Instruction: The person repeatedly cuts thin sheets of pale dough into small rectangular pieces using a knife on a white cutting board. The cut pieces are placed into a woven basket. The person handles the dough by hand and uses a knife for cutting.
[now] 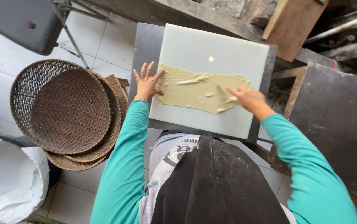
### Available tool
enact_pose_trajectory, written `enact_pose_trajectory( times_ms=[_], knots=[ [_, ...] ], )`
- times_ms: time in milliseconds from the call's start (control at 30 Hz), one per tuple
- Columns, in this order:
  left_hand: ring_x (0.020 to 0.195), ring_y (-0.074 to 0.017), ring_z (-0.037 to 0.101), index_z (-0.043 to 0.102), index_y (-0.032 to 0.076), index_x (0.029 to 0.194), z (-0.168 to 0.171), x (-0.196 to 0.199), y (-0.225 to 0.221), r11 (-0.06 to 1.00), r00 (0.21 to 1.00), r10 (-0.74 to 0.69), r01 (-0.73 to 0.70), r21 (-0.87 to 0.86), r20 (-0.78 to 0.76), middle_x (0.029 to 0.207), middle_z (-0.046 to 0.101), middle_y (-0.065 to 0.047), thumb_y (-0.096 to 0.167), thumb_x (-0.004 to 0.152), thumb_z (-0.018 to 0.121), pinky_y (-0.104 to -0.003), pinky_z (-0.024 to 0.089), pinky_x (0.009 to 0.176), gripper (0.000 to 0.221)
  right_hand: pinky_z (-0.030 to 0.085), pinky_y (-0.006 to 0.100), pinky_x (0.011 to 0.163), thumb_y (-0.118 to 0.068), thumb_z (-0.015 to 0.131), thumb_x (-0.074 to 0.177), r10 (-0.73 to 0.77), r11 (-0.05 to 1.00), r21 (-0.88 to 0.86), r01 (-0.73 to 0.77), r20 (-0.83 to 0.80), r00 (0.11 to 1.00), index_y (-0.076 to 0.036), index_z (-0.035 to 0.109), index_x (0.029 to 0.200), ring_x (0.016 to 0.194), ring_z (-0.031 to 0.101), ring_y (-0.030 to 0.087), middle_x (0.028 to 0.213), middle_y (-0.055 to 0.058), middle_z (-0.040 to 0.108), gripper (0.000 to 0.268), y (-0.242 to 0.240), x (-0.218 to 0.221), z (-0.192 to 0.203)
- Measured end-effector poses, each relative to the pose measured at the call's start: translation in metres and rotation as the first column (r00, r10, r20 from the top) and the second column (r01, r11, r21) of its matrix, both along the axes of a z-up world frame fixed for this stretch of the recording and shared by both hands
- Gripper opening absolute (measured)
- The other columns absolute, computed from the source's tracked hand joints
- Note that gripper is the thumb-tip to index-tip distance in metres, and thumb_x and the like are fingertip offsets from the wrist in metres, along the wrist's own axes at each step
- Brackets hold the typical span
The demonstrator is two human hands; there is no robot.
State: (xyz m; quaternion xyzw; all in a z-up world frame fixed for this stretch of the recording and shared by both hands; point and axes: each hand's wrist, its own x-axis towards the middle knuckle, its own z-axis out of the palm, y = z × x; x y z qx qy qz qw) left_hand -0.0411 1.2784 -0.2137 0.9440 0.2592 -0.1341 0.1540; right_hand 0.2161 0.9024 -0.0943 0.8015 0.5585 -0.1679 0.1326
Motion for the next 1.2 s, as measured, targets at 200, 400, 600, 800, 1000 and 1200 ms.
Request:
enact_pose_trajectory(
  times_ms=[200,400,600,800,1000,1200],
  knots=[
    [0.158,-0.0320,-0.005,0.035,0.048,0.157,0.010,0.006,-0.003,0.999,1.000,-0.021,0.021,0.029,0.008,0.172,0.007,-0.003,0.059,0.047,0.095,-0.074,-0.006,0.120,0.126,0.060,0.044,0.067,-0.005,0.050,0.096,-0.296,0.892,-0.316,0.324,0.135,0.946,-0.042,0.036,0.156,0.086,0.074,0.029,0.116,0.010,0.061,0.072,-0.109,0.017,0.055],
    [0.156,-0.0318,-0.005,0.028,0.044,0.159,0.024,-0.007,-0.014,0.998,0.998,-0.067,0.067,0.008,-0.009,0.170,0.004,-0.003,0.059,0.046,0.096,-0.075,-0.007,0.119,0.133,0.058,0.041,0.060,-0.017,0.048,0.099,-0.099,0.995,0.005,0.100,-0.109,0.989,-0.042,0.040,0.155,0.070,0.069,0.026,0.102,0.010,0.064,0.062,0.019,-0.066,0.010],
    [0.158,-0.0310,-0.002,0.035,0.047,0.157,0.019,-0.015,-0.023,0.998,0.999,-0.045,0.046,0.042,-0.015,0.172,0.010,0.000,0.051,0.048,0.097,-0.075,-0.005,0.120,0.126,0.057,0.045,0.061,-0.008,0.053,0.093,0.214,0.950,0.275,-0.149,-0.222,0.951,-0.038,0.051,0.149,0.078,0.071,0.030,0.100,0.012,0.066,0.064,0.174,-0.145,-0.056],
    [0.157,-0.0327,-0.002,0.034,0.048,0.156,0.007,-0.017,-0.020,0.998,0.999,-0.045,0.044,0.044,0.021,0.171,0.011,-0.001,0.052,0.048,0.096,-0.077,-0.004,0.118,0.124,0.057,0.044,0.061,-0.008,0.049,0.099,0.152,0.988,0.042,-0.146,-0.196,0.969,-0.042,0.045,0.153,0.077,0.072,0.029,0.100,0.011,0.066,0.065,0.134,-0.111,-0.053],
    [0.157,-0.0330,-0.002,0.033,0.048,0.158,0.012,-0.015,-0.022,0.996,0.998,-0.055,0.057,0.067,-0.029,0.171,0.010,-0.002,0.052,0.049,0.096,-0.076,-0.004,0.119,0.126,0.059,0.046,0.069,-0.016,0.050,0.099,-0.147,0.970,-0.199,0.138,-0.035,0.988,-0.046,0.043,0.153,0.083,0.073,0.032,0.110,0.008,0.066,0.062,-0.058,-0.039,0.018],
    [0.157,-0.0317,-0.008,0.020,0.032,0.165,0.015,-0.003,-0.030,1.000,0.992,-0.018,0.018,0.004,-0.124,0.173,0.003,-0.007,0.043,0.069,0.087,-0.073,-0.006,0.117,0.118,0.054,0.051,0.091,-0.022,0.049,0.102,-0.506,0.859,-0.025,0.512,-0.203,0.839,-0.027,0.049,0.152,0.105,0.067,0.041,0.118,0.022,0.067,0.050,-0.118,-0.039,0.044]
  ],
)
